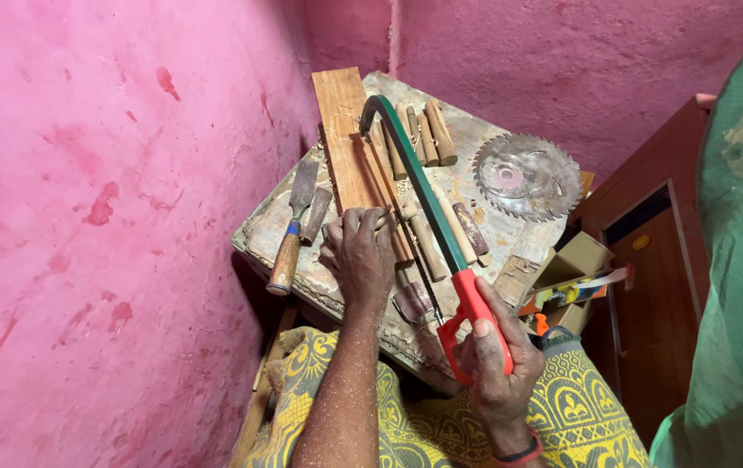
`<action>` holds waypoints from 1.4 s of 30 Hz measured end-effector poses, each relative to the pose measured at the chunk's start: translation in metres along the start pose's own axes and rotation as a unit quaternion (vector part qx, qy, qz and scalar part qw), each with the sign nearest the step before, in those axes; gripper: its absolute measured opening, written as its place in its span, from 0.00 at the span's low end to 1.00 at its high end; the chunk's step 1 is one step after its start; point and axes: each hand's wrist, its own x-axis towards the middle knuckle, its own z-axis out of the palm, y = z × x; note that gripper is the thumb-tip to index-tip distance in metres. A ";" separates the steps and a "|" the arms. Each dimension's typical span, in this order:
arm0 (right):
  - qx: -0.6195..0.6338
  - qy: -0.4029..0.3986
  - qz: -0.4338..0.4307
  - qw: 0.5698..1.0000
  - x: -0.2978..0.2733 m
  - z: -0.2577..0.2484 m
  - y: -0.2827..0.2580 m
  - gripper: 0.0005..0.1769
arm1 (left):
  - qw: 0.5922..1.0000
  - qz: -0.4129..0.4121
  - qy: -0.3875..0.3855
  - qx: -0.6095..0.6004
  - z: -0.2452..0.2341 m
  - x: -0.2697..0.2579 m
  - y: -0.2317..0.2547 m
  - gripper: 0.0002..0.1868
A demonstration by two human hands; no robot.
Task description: The person uses a hand saw to cut a small wooden dowel on a workbench. After cutting, the person picks up the dowel and rubs the cut end with a piece of sandpaper.
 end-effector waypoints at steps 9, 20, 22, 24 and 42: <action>-0.005 -0.008 0.028 1.000 0.017 0.016 -0.028 0.25 | 0.999 0.047 -0.003 0.014 -0.010 0.001 0.009 0.13; -0.079 -0.030 0.008 0.996 0.021 0.016 -0.047 0.23 | 0.996 0.007 -0.011 -0.084 -0.003 0.012 0.009 0.11; -0.090 -0.031 -0.002 0.995 0.016 0.010 -0.050 0.23 | 0.996 0.001 -0.014 -0.088 -0.001 0.012 0.009 0.11; -0.088 -0.032 0.008 0.996 0.010 0.005 -0.052 0.23 | 0.991 -0.032 -0.050 -0.116 -0.001 0.011 0.009 0.09; 0.053 0.035 0.005 0.998 -0.025 -0.025 -0.064 0.28 | 0.997 -0.017 -0.026 -0.076 -0.008 0.006 0.007 0.08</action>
